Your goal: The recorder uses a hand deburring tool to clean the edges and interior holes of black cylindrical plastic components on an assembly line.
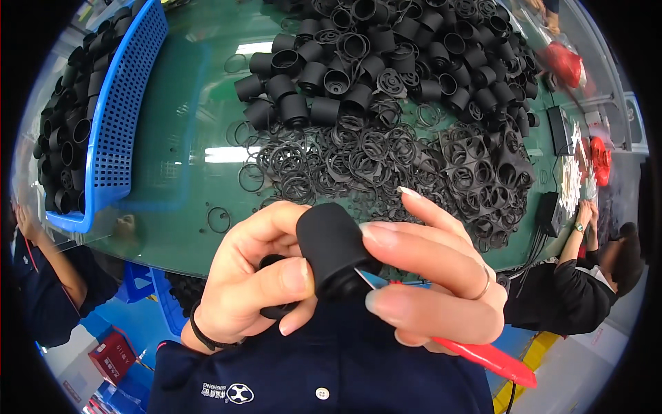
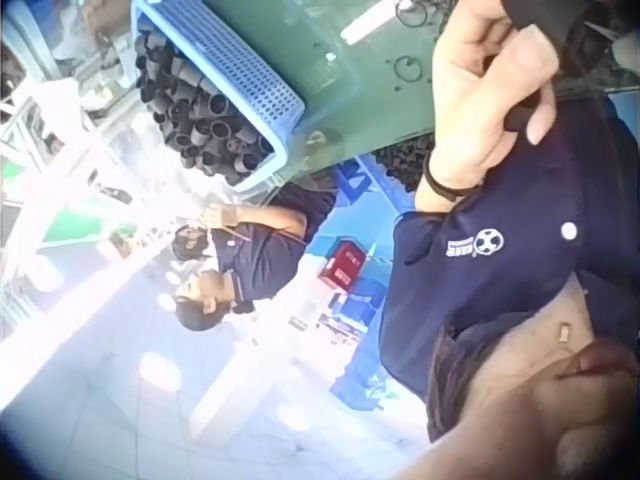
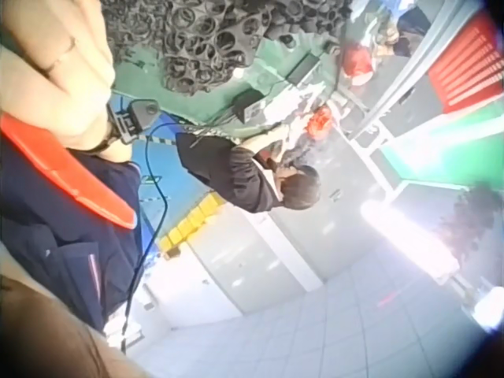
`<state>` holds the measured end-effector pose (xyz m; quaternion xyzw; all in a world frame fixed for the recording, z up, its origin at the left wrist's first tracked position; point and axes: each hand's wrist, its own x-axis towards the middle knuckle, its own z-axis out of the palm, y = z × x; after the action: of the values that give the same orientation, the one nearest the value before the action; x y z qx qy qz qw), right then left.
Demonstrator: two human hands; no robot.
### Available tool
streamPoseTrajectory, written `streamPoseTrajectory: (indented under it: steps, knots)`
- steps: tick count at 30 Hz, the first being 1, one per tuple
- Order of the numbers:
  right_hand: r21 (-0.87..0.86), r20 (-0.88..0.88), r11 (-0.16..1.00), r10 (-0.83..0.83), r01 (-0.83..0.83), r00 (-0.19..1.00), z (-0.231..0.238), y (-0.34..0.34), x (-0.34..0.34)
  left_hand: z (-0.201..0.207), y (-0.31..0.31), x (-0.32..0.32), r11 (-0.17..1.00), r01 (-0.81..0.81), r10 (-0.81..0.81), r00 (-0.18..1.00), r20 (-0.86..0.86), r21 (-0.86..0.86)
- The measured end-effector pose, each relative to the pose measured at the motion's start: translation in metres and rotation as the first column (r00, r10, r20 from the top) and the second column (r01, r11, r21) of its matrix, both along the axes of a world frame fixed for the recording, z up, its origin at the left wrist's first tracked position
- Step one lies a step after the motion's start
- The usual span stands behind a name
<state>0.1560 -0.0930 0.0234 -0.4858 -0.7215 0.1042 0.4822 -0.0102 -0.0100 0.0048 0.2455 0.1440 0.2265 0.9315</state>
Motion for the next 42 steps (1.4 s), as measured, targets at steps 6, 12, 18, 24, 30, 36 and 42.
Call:
streamPoseTrajectory:
  steps: [6,12,18,24,30,36,42]
  knots:
    - [0.099,0.170,0.992,-0.091,0.075,0.981,0.000,0.004,-0.003,-0.010,0.003,-0.001,0.996,0.031,-0.035,0.999,0.042,0.083]
    - [0.417,0.128,0.886,-0.280,0.204,0.951,-0.029,0.013,-0.010,0.002,-0.006,0.002,0.984,0.131,-0.138,0.989,-0.054,-0.118]
    - [0.012,0.087,0.877,-0.480,0.481,0.873,-0.023,0.002,0.009,-0.001,-0.003,0.003,0.998,0.066,-0.065,0.996,0.056,-0.019]
    - [-0.077,-0.075,0.994,-0.085,0.079,0.994,-0.001,-0.016,0.007,-0.005,-0.002,0.010,0.995,0.030,-0.030,1.000,-0.010,0.094]
    - [0.025,0.030,0.999,-0.049,0.048,0.998,-0.001,-0.004,-0.010,-0.010,-0.007,0.003,0.999,-0.041,0.041,0.999,-0.010,0.024]
    - [0.003,0.033,0.999,-0.045,0.045,0.998,0.002,-0.006,-0.008,-0.008,-0.012,0.002,0.997,-0.066,0.066,0.998,0.002,0.030]
    - [0.083,0.057,0.995,-0.068,0.063,0.996,-0.004,-0.004,-0.005,-0.004,-0.010,0.004,0.995,-0.098,0.099,0.993,-0.057,0.031]
